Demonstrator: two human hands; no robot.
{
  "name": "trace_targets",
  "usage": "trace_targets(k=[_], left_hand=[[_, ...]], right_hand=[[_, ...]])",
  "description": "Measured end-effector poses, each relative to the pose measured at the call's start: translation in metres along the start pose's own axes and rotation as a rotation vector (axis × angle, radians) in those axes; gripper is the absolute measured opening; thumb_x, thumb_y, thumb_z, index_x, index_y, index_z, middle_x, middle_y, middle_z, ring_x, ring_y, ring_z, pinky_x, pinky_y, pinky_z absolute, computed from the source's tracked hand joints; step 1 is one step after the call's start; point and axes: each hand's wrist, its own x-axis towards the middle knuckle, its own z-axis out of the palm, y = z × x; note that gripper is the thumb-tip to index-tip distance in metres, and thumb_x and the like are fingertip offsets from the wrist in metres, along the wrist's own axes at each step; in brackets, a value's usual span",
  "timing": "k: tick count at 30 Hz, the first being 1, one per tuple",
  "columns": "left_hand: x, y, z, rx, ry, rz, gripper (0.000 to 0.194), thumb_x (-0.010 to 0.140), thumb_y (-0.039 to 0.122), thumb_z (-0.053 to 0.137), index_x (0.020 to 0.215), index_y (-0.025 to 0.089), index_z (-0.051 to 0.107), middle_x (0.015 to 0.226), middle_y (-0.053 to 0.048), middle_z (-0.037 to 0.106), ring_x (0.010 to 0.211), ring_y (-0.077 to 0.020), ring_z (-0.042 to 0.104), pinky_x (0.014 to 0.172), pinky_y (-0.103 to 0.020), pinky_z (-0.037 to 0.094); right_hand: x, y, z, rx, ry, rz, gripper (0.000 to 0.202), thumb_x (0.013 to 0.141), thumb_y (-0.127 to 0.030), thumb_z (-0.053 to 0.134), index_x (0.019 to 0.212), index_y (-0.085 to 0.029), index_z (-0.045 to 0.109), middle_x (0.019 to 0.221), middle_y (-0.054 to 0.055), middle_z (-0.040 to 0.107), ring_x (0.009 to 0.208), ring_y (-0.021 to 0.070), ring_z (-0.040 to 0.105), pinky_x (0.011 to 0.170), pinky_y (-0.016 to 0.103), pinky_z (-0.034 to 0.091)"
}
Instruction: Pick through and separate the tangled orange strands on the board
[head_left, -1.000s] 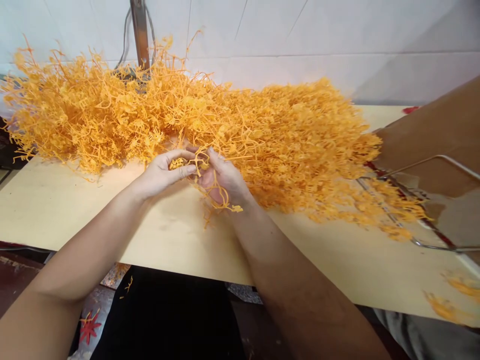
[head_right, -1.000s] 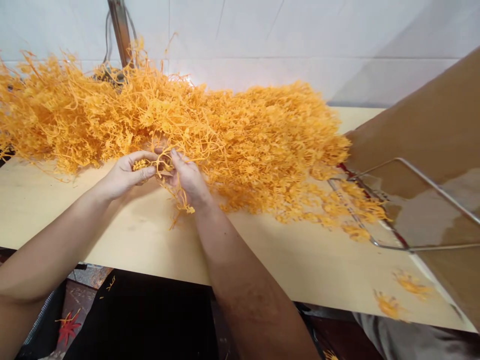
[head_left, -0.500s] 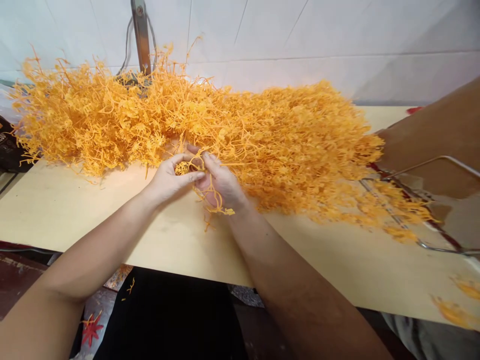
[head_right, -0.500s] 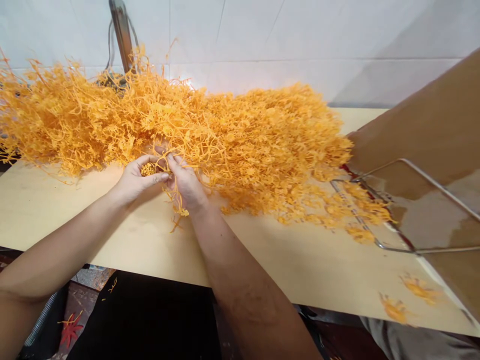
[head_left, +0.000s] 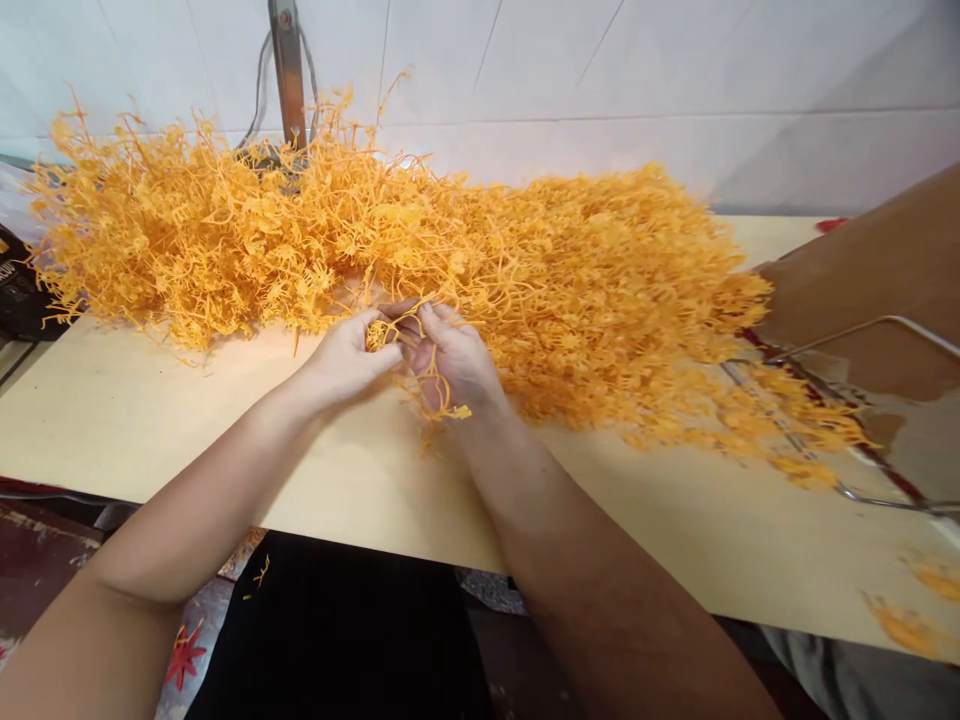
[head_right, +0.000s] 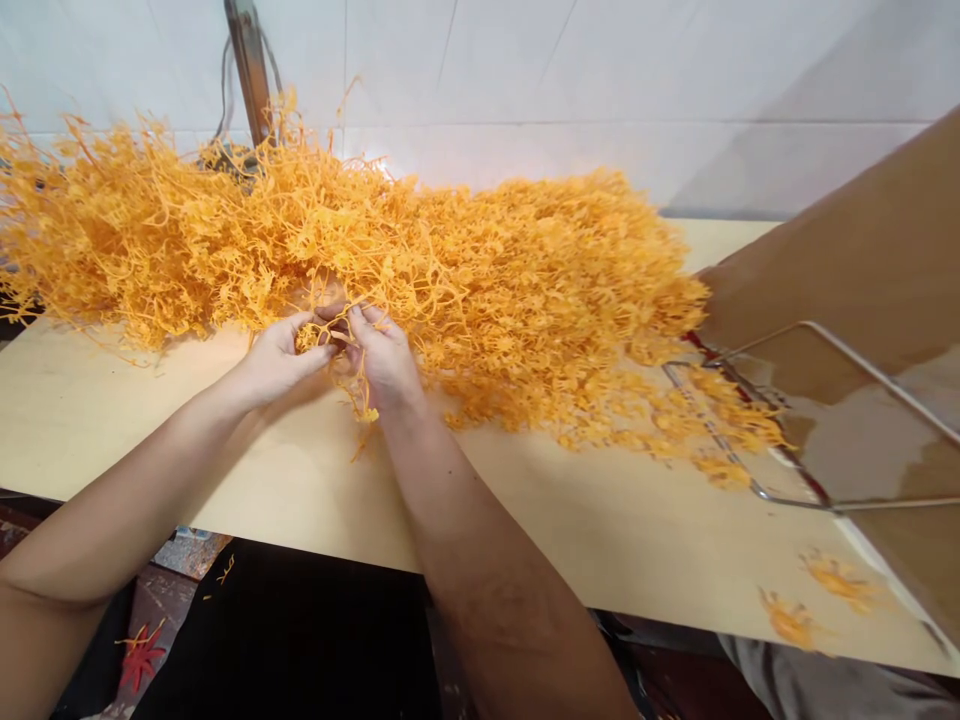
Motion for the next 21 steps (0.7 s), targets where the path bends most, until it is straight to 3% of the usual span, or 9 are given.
trace_targets(k=[4,8,10,12,16,18,21], left_hand=[[-0.002,0.008,-0.003,0.007,0.012,-0.132,0.032,0.065,0.007,0.047,0.096,0.011,0.057,0.085,-0.002,0.065,0.075,-0.0084,0.057,0.075,-0.021,0.044],[-0.003,0.013,-0.013,-0.004,-0.022,-0.299,0.015,0.07,0.009,0.042,0.074,0.013,0.056,0.053,0.005,0.048,0.045,-0.0033,0.039,0.046,-0.016,0.032],[-0.002,0.013,-0.018,-0.038,0.013,-0.309,0.01,0.072,0.012,0.044,0.072,0.014,0.055,0.05,0.006,0.044,0.041,-0.0027,0.033,0.042,-0.016,0.026],[0.0,0.013,-0.022,-0.078,0.075,-0.297,0.005,0.073,0.017,0.048,0.072,0.015,0.052,0.05,0.007,0.043,0.04,-0.0022,0.031,0.041,-0.016,0.024],[0.004,0.014,-0.035,-0.181,0.306,-0.243,0.013,0.073,0.027,0.055,0.071,0.017,0.048,0.053,0.005,0.044,0.041,-0.0019,0.033,0.039,-0.016,0.021],[0.004,0.016,-0.041,-0.255,0.407,-0.235,0.014,0.072,0.028,0.056,0.073,0.017,0.047,0.057,0.004,0.046,0.043,-0.0021,0.035,0.038,-0.015,0.02],[0.004,0.022,-0.043,-0.351,0.45,-0.281,0.014,0.072,0.029,0.055,0.076,0.017,0.048,0.058,0.004,0.046,0.043,-0.0021,0.036,0.037,-0.015,0.02]], right_hand=[[0.002,-0.008,-0.004,0.091,0.128,0.035,0.015,0.072,-0.033,0.059,0.07,-0.022,0.05,0.079,0.001,0.061,0.083,0.015,0.059,0.068,0.03,0.049],[0.005,-0.017,-0.011,0.249,0.296,0.066,0.014,0.082,-0.028,0.048,0.07,-0.021,0.043,0.075,-0.002,0.056,0.074,0.0097,0.056,0.068,0.024,0.047],[0.004,-0.019,-0.012,0.232,0.241,0.128,0.016,0.083,-0.03,0.047,0.07,-0.021,0.044,0.066,-0.003,0.051,0.064,0.0093,0.053,0.062,0.024,0.045],[0.001,-0.019,-0.012,0.151,0.092,0.192,0.02,0.081,-0.034,0.05,0.068,-0.02,0.044,0.053,-0.005,0.04,0.051,0.008,0.044,0.053,0.022,0.04],[-0.005,-0.021,-0.008,-0.002,-0.1,0.184,0.031,0.082,-0.04,0.048,0.06,-0.019,0.038,0.045,-0.008,0.018,0.039,0.0055,0.023,0.042,0.019,0.026],[-0.007,-0.023,-0.007,-0.06,-0.131,0.194,0.034,0.082,-0.042,0.046,0.059,-0.02,0.035,0.044,-0.008,0.014,0.039,0.0057,0.02,0.041,0.019,0.023],[-0.01,-0.023,-0.006,-0.14,-0.238,0.28,0.033,0.083,-0.04,0.043,0.059,-0.019,0.035,0.044,-0.008,0.014,0.039,0.0055,0.018,0.04,0.02,0.018]])
